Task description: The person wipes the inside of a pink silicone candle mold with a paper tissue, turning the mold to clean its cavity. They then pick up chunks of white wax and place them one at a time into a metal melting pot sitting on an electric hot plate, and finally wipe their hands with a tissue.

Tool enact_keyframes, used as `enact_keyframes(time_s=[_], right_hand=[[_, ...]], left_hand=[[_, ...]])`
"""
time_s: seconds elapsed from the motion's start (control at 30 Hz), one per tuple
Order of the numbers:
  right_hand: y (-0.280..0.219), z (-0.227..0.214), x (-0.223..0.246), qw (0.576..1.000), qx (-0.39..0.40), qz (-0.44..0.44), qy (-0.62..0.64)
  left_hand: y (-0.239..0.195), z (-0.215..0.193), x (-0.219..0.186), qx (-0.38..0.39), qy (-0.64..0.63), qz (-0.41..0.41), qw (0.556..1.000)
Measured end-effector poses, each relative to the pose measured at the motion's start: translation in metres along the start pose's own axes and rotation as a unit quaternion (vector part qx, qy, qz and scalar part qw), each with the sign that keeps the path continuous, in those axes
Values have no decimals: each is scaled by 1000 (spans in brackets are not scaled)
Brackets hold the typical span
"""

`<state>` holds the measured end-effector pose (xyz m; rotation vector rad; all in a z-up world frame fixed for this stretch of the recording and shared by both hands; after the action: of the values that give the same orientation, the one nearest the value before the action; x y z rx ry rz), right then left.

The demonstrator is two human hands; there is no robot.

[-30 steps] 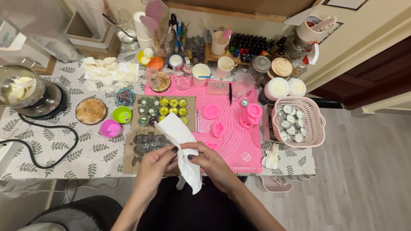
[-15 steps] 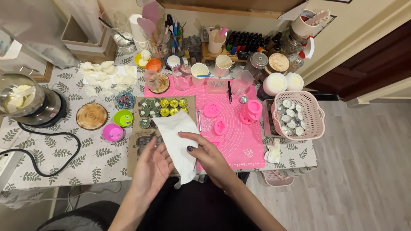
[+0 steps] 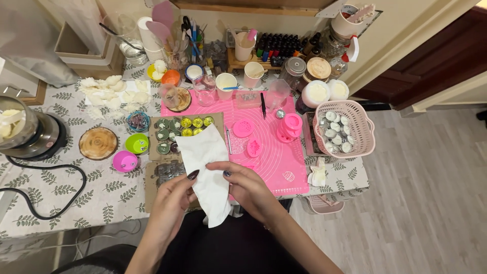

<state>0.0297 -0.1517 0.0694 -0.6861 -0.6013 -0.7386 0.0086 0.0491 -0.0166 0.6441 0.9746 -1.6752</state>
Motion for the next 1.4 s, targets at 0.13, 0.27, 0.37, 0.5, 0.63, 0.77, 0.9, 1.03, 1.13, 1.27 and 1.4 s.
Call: enact_keyframes(time_s=[0.13,0.27,0.37,0.5,0.63,0.77,0.9,1.03,1.13,1.27,1.4], right_hand=[[-7,-6,2,1000,13,1,11],[-15,-10,5,999,12,5,31],[-22,-17,9,999,18,-1,39],[-28,-36,3,999,13,5,51],[-38,-54,3,999,0,5,38],[-53,-69,7,1000,1,-5,29],[-69,-83,17,999,-16,-34,20],[-81,-99,21,999,-28,-36,-27],[-88,-102,22,999,-20,-19,16],[-95,-111,31,999,-14,-33,33],[-97,-116,40,998,-12,-34,45]], left_hand=[[1,18,-11,7,24,5,1000],[-2,48,-24,-41,-85,-56,994],[3,37,1,-25,-83,-60,994],[12,12,44,7,-38,-56,998],[17,33,43,34,-11,-15,999],[16,72,25,-3,129,-40,991],[23,82,44,18,157,-28,987],[31,100,50,48,206,-18,977],[32,111,49,59,200,-1,978],[37,123,56,72,178,-17,981],[38,130,58,88,166,-10,982]])
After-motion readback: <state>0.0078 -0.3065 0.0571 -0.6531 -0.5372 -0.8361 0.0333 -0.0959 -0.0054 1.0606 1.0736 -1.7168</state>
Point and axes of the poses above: each hand's wrist, its own y-axis towards the middle knuckle, its own z-axis out of the palm, x = y × z, the point moved 2 cm from there along y, towards the middle knuckle, and after that the axes turned 6 degrees about z, right-handed, at the moved point
